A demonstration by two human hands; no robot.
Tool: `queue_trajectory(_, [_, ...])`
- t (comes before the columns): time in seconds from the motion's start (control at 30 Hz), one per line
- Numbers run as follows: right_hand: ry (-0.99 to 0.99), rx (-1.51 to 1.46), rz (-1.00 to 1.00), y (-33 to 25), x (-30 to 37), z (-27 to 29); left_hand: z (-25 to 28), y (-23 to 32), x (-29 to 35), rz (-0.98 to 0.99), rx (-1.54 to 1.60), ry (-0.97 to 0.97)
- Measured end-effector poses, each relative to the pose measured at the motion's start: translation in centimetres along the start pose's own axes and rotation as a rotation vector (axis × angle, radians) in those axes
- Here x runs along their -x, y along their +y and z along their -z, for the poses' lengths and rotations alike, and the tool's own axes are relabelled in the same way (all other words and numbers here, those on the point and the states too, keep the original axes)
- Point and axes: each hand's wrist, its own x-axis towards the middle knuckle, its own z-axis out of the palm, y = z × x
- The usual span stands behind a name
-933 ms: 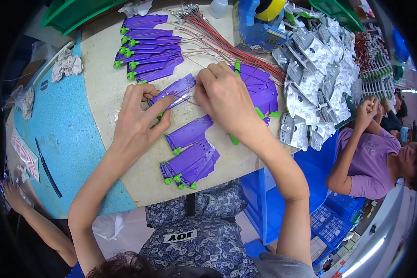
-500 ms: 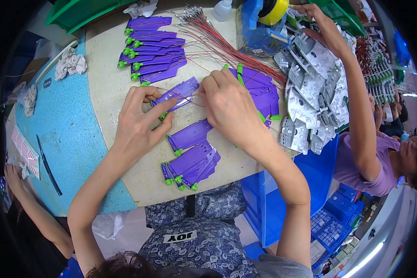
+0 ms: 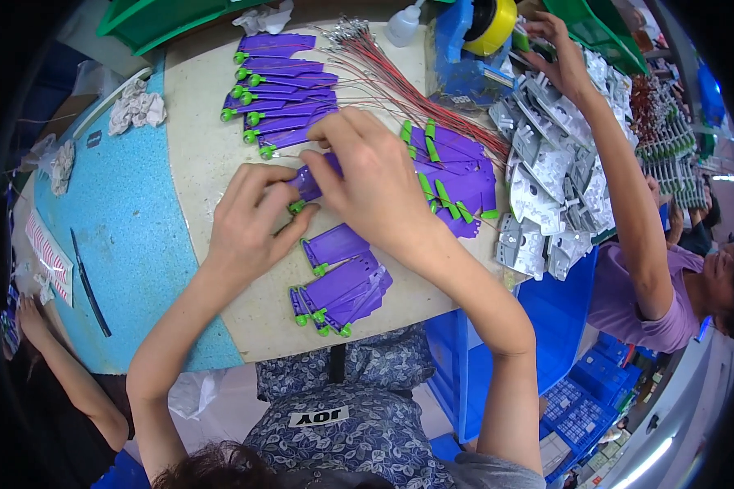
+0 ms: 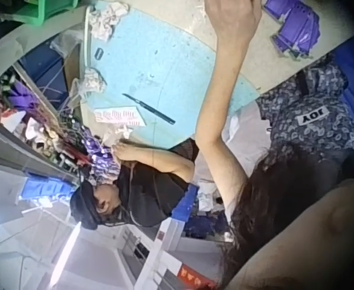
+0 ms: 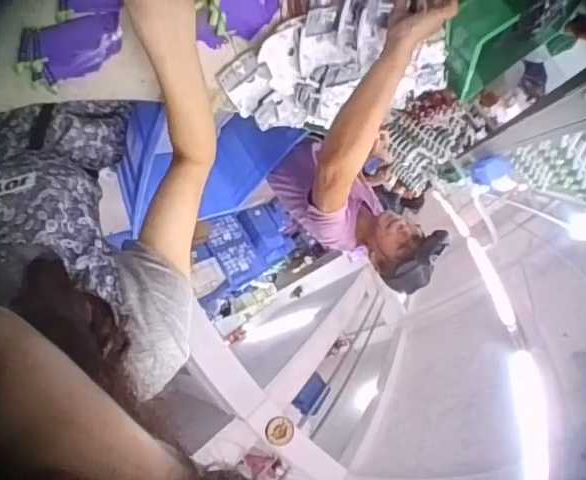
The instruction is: The person assembles plastic components with wires by hand, then applies adhesive from a bottle to secure the parts.
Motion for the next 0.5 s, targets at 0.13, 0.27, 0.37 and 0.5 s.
queue_trajectory(0.13, [-0.026,0.128,0.102,0.3,-0.8,-2.4,-0.2,-0.1,0.3,-0.055,-0.040,0.057])
queue_trajectory(0.27, [-0.071,0.188,0.196,1.0,-1.4,-2.5,-0.4,-0.1,0.2,-0.030,0.029,0.076])
queue_trajectory(0.37, [-0.106,0.248,0.305,0.9,-2.2,-1.5,0.7,0.1,-0.2,-0.040,-0.180,0.110])
queue_trajectory(0.5, [0.447,0.387,0.134,-9.3,-1.2,7.1,1.9,3.7,1.5,-0.155,0.076,-0.129])
